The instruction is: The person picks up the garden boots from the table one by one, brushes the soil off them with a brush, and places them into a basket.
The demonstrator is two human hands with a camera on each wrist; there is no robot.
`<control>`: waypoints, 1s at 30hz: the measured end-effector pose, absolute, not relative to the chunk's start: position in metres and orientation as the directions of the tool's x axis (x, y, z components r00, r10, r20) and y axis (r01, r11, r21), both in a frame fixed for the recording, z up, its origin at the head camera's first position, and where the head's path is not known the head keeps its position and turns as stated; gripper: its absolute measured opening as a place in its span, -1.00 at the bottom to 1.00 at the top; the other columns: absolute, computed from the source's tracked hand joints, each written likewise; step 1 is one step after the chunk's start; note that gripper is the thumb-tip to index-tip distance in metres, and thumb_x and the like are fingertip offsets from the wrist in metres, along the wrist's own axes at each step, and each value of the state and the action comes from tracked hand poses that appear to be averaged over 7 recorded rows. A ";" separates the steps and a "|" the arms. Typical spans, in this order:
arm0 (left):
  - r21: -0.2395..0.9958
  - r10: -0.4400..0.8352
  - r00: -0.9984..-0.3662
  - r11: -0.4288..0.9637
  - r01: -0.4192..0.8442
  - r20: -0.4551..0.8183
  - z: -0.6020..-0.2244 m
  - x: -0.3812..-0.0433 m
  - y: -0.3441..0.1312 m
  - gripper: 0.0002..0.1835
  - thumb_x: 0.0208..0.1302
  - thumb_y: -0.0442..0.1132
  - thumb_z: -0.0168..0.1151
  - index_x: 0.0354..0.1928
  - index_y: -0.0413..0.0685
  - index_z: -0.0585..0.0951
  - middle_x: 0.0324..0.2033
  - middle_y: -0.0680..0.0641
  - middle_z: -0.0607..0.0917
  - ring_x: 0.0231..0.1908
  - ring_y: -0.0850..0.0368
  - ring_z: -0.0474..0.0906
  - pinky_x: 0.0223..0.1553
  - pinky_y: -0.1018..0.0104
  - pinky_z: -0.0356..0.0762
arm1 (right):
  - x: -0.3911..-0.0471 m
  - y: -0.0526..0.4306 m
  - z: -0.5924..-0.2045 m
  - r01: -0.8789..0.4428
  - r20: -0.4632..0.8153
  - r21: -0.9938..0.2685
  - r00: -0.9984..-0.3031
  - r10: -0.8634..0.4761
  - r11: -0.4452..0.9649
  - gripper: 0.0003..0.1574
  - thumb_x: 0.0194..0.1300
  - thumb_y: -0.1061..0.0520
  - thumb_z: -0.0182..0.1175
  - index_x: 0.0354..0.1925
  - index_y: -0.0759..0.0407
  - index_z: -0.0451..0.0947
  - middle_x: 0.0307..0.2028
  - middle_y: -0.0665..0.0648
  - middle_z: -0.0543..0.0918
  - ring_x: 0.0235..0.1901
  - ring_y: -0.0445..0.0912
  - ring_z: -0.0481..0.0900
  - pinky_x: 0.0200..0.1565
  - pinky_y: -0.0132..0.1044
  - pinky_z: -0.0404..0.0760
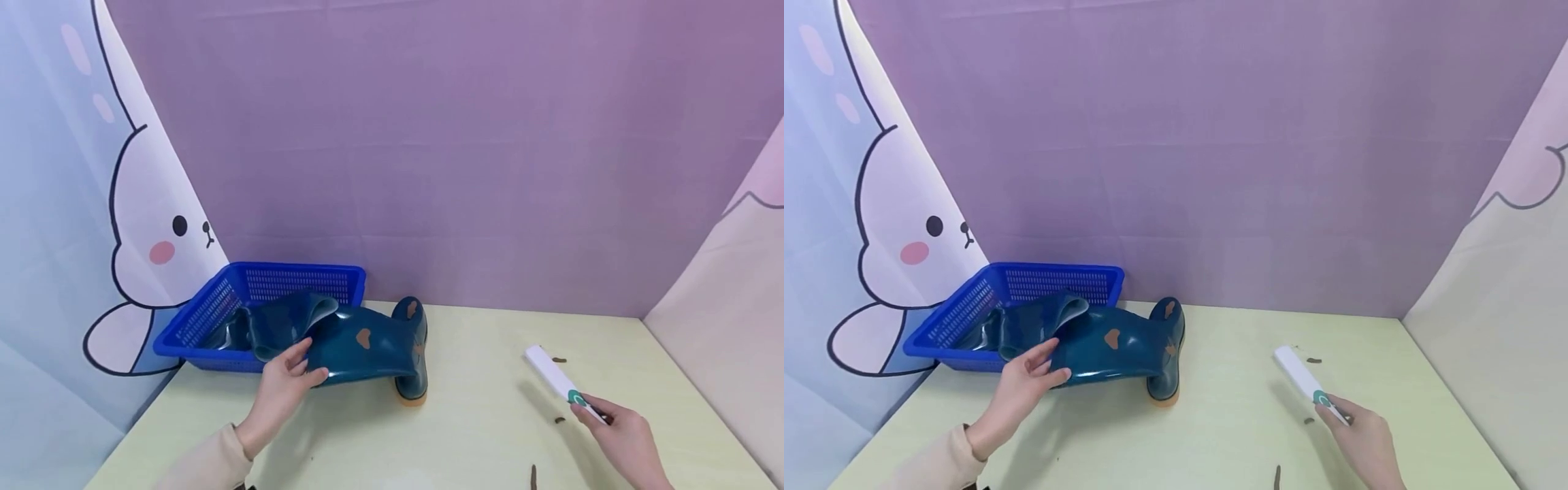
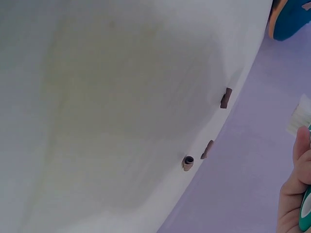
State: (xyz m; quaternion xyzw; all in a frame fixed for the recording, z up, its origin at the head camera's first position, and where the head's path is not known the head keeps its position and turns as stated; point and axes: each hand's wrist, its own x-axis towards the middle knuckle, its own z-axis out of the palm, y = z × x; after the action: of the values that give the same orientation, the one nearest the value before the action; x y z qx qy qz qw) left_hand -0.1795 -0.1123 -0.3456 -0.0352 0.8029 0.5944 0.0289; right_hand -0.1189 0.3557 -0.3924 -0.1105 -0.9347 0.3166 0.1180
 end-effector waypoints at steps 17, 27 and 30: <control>0.959 -0.013 -0.970 -0.150 -0.239 -0.244 -0.314 -0.173 -0.082 -0.21 0.24 -0.32 0.09 0.39 -0.30 -0.10 0.41 -0.26 -0.08 0.38 -0.15 -0.05 0.34 -0.04 -0.08 | -0.119 0.349 -0.387 0.128 0.158 -0.636 -0.944 0.291 0.761 -0.41 0.21 -0.15 0.17 0.00 0.27 0.56 -0.45 0.09 0.62 -0.69 -0.28 0.21 -0.64 -0.37 0.25; 0.991 -0.053 -0.993 0.068 -0.112 -0.109 -0.313 -0.177 -0.075 -0.34 0.24 -0.35 0.10 0.37 -0.19 0.13 0.32 -0.23 0.23 0.33 -0.14 0.12 0.26 -0.09 0.11 | -0.118 0.349 -0.384 0.133 0.132 -0.646 -0.951 0.281 0.751 -0.39 0.22 -0.17 0.15 0.02 0.27 0.55 -0.45 0.08 0.65 -0.70 -0.27 0.20 -0.65 -0.37 0.24; 0.986 -0.039 -0.997 0.152 -0.073 -0.068 -0.305 -0.186 -0.070 -0.38 0.24 -0.34 0.10 0.34 -0.11 0.21 0.26 -0.17 0.35 0.28 -0.09 0.23 0.22 -0.08 0.21 | -0.116 0.350 -0.382 0.140 0.122 -0.648 -0.951 0.284 0.749 -0.36 0.22 -0.18 0.14 0.04 0.29 0.53 -0.42 0.10 0.68 -0.70 -0.26 0.20 -0.65 -0.37 0.24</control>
State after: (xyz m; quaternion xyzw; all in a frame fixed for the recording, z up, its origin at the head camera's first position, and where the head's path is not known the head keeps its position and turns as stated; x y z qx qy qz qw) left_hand -0.1865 -0.0705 -0.3055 -0.0369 0.7588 0.6501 0.0132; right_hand -0.1161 0.3503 -0.3820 -0.1141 -0.9290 0.3354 0.1070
